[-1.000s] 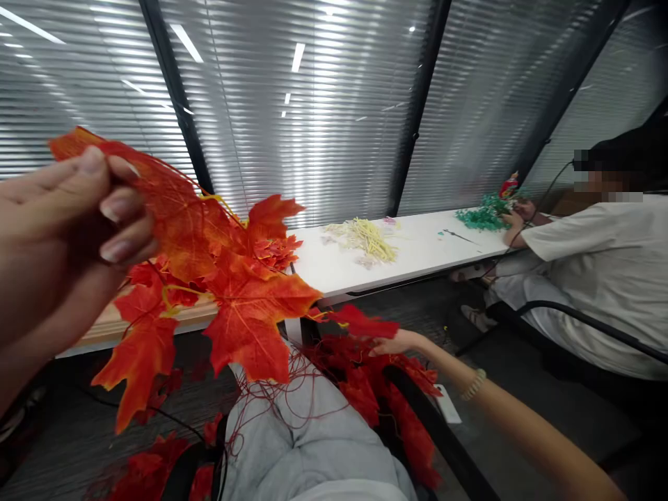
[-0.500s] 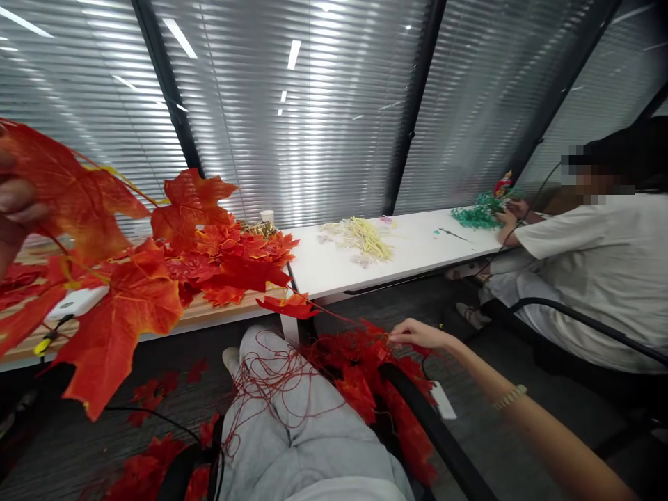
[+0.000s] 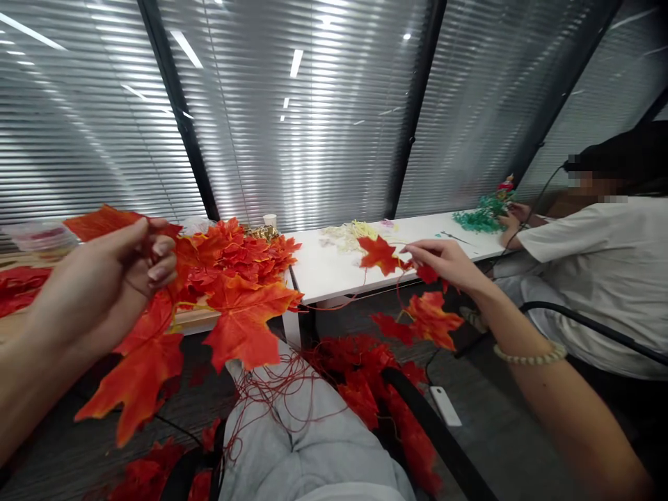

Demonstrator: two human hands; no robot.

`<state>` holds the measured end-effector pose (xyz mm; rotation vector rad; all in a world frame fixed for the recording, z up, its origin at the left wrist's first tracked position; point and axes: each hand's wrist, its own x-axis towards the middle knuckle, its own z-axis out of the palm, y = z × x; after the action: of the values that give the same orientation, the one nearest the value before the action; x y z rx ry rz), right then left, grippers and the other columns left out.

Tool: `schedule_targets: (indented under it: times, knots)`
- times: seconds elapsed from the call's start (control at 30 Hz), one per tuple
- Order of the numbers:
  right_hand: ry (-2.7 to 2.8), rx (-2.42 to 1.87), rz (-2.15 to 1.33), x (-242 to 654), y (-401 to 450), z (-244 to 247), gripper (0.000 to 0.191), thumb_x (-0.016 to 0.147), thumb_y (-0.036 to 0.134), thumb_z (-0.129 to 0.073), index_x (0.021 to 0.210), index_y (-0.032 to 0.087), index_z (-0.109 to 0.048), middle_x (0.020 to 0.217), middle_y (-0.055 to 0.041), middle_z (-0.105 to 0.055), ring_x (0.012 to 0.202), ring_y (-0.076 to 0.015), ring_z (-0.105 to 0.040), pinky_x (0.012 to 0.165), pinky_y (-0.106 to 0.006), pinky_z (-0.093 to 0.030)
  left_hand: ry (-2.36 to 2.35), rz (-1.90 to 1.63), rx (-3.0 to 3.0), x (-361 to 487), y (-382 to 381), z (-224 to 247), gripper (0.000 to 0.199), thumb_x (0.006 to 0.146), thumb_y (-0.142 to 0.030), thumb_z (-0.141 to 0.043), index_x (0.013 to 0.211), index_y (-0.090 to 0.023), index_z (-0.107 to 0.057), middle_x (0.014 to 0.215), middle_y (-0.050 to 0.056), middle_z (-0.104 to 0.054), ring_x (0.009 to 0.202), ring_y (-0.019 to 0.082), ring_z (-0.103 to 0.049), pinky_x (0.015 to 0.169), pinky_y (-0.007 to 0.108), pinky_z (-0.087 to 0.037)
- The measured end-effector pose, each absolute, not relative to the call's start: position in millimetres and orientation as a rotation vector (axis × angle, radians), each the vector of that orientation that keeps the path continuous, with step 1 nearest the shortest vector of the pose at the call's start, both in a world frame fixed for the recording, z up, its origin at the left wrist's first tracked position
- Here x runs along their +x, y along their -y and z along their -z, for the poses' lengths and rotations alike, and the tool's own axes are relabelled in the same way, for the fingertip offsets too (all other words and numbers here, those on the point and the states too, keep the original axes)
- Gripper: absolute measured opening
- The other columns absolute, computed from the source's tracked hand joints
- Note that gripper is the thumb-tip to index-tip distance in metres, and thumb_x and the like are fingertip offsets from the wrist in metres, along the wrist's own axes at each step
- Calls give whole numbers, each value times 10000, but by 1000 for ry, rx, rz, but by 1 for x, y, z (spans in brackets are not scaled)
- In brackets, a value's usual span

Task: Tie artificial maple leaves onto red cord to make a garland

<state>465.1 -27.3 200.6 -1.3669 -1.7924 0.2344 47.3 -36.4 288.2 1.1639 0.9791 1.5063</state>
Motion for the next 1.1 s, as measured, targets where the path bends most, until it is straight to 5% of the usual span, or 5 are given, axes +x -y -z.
schedule_targets:
  times: [0.3,0.53,0.67,0.87,1.1]
  knots:
    - [1806,-1152,-74,405,26,-261,381,794,494,-512,850,152,-670,585,-9,-578,462,-82,-474,441,-210,-361,-1149,-1305,1286,44,49,-270,154,852,-229,-422,748,-175,-521,563,-39,-397,439,59,-356,385,143,-339]
    - [1665,-1006,93,386,10,-272,357,826,478,-485,806,167,-659,574,2,-560,524,-93,-517,501,-219,-405,-1404,-947,1613,36,70,-252,253,721,-388,-594,602,-173,-532,575,-12,-502,506,99,-433,447,183,-376]
    - [1580,-962,154,381,6,-279,330,852,441,-467,824,165,-646,569,7,-536,547,-91,-531,557,-225,-431,-1365,-817,1646,28,80,-238,282,774,-456,-531,670,-197,-571,625,0,-538,628,139,-511,586,220,-436]
    - [1492,-845,235,377,4,-288,285,856,323,-501,781,102,-665,532,-8,-525,496,-66,-501,541,-211,-412,-1192,-802,1703,32,82,-230,220,824,-400,-497,822,-201,-590,674,11,-571,609,142,-531,597,251,-431]
    - [1500,-1061,644,391,10,-283,357,877,379,-428,887,128,-682,636,-61,-598,536,-92,-495,541,-253,-372,-1173,-928,1594,18,69,-222,199,813,-346,-529,906,-178,-578,676,1,-547,576,117,-517,560,237,-424]
